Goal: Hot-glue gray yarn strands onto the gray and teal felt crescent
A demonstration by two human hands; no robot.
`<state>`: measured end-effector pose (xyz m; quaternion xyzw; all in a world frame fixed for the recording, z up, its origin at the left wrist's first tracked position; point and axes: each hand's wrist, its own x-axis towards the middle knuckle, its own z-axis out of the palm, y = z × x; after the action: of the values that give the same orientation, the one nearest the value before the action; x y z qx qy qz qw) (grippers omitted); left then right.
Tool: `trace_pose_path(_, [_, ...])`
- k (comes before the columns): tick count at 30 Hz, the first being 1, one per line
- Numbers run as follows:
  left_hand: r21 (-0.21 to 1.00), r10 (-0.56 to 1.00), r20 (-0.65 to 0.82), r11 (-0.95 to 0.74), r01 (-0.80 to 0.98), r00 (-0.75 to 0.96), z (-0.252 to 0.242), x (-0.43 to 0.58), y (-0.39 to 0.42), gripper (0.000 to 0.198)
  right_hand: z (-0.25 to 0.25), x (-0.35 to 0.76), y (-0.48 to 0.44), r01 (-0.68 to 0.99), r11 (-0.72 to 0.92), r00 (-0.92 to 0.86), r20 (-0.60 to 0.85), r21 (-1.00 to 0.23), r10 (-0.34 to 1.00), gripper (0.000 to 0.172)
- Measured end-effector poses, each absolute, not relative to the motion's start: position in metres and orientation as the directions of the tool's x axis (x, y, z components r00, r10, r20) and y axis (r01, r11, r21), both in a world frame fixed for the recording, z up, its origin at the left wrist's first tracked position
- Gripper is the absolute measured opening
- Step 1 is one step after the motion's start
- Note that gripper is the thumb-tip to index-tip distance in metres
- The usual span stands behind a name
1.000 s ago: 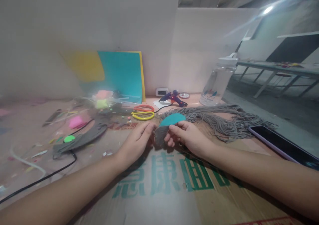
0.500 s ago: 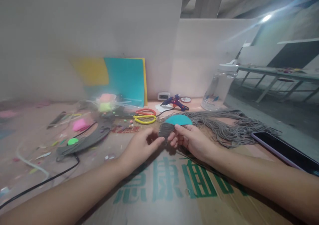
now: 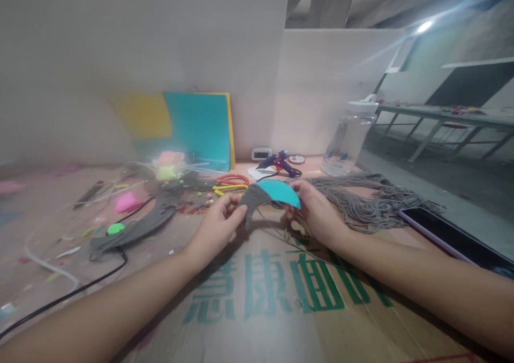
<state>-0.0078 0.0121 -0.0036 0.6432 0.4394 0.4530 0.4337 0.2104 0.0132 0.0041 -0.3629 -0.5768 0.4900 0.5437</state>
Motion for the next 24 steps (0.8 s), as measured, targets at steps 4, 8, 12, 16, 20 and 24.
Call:
trace_pose_path(4, [0.965, 0.966, 0.172, -0.205, 0.164, 0.193, -0.003, -0.008, 0.013, 0.018, 0.014, 0.217, 0.018, -0.013, 0.287, -0.081, 0.287, -0.958, 0.954, 0.039])
trace_pose_path(8, [0.96, 0.966, 0.187, -0.219, 0.177, 0.181, -0.002, -0.008, 0.011, 0.016, 0.019, 0.208, 0.006, 0.234, 0.276, -0.248, 0.218, -0.932, 0.944, 0.03])
trace_pose_path(12, [0.947, 0.964, 0.186, -0.227, 0.228, 0.191, -0.003, -0.011, 0.011, 0.026, 0.016, 0.202, -0.004, 0.325, 0.242, -0.313, 0.138, -0.914, 0.94, 0.035])
trace_pose_path(16, [0.915, 0.96, 0.182, -0.245, 0.32, 0.214, -0.004, -0.013, 0.01, 0.031, 0.013, 0.203, -0.006, 0.327, 0.205, -0.348, 0.085, -0.922, 0.934, 0.037])
trace_pose_path(20, [0.92, 0.951, 0.156, -0.238, 0.311, 0.266, -0.004, -0.012, 0.009, 0.031, 0.014, 0.205, -0.003, 0.287, 0.218, -0.388, 0.095, -0.933, 0.917, 0.039])
trace_pose_path(24, [0.955, 0.95, 0.103, -0.177, 0.236, 0.296, -0.006, -0.01, 0.01, 0.031, 0.012, 0.206, 0.007, 0.167, 0.34, -0.234, 0.297, -0.926, 0.926, 0.01])
